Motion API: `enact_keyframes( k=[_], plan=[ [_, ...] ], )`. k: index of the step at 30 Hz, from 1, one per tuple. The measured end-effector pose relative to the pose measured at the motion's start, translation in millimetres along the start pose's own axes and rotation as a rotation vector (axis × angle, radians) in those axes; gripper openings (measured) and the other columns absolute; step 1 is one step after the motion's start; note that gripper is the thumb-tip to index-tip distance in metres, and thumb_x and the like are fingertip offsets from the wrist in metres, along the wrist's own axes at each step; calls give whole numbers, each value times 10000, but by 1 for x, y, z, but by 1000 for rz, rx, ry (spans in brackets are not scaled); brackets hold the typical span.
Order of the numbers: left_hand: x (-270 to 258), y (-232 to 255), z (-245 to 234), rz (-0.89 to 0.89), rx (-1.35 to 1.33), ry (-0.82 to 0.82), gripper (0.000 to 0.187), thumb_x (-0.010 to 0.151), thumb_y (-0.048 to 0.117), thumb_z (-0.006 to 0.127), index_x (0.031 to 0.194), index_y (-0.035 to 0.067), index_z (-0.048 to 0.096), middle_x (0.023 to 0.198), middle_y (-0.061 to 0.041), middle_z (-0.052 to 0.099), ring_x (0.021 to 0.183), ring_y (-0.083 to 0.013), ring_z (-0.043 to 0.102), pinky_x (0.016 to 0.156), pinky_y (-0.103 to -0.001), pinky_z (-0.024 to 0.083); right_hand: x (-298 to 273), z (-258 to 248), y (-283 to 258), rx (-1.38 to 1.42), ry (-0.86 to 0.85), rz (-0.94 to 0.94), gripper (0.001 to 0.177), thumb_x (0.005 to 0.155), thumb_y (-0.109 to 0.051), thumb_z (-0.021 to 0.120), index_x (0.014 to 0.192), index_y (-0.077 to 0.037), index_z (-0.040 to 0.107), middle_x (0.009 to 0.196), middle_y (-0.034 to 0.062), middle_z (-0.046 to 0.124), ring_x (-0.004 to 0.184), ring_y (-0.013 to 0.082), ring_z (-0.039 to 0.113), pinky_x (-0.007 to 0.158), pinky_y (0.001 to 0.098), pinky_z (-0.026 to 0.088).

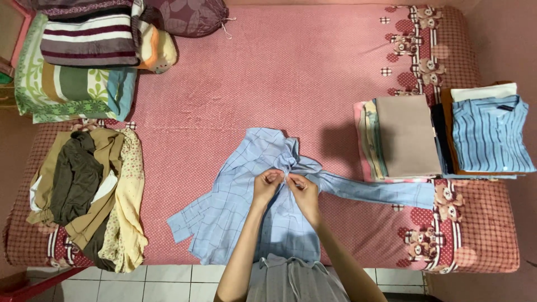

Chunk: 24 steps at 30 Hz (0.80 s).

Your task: Folding a light blue button-down shirt on a bed.

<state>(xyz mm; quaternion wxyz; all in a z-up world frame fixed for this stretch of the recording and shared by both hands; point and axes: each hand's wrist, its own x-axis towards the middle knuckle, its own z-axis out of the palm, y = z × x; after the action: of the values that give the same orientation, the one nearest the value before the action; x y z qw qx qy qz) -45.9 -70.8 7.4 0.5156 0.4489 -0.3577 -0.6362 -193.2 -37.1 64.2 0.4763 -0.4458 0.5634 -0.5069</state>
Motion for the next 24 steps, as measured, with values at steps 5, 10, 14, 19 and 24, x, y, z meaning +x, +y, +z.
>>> enact_keyframes(
  k=[5, 10, 14, 19, 24],
  plan=[
    [-17, 46, 12, 25, 59, -25, 122, 927, 45, 750, 1025, -27, 759, 925, -65, 778, 829, -97, 710, 751, -236, 558, -3, -12, -17, 170, -98, 22, 191, 964, -71, 676, 1124, 19, 728, 968, 44, 775, 890, 114, 737, 782, 253, 594],
    [-38, 85, 30, 32, 120, -12, 150, 910, 57, 769, 1027, -35, 771, 934, -73, 784, 840, -93, 716, 756, -230, 561, -10, -11, -49, 29, -36, -115, 138, 944, -65, 731, 1051, 20, 749, 928, 58, 776, 859, 115, 722, 778, 261, 583],
    [-44, 70, 17, 76, 204, -8, 139, 887, 50, 779, 1002, -26, 772, 900, -64, 784, 808, -89, 716, 726, -232, 569, -28, -1, -71, -291, 50, -260, 127, 893, -109, 789, 983, -26, 757, 888, 76, 778, 774, 149, 743, 710, 287, 594],
    [-49, 63, 12, 113, 326, -3, 97, 863, 16, 764, 952, -18, 780, 855, -58, 780, 770, -80, 705, 707, -229, 568, -42, 4, -66, -467, 79, -324, 133, 863, -114, 794, 952, -31, 739, 902, 113, 771, 763, 213, 761, 680, 322, 600],
    [-46, 44, 8, 110, 364, 27, 74, 877, 0, 735, 941, -17, 766, 848, -48, 771, 766, -66, 690, 698, -222, 558, -47, 4, -69, -478, 93, -333, 121, 870, -92, 776, 939, -14, 715, 909, 132, 768, 768, 240, 758, 682, 336, 598]
  ],
)
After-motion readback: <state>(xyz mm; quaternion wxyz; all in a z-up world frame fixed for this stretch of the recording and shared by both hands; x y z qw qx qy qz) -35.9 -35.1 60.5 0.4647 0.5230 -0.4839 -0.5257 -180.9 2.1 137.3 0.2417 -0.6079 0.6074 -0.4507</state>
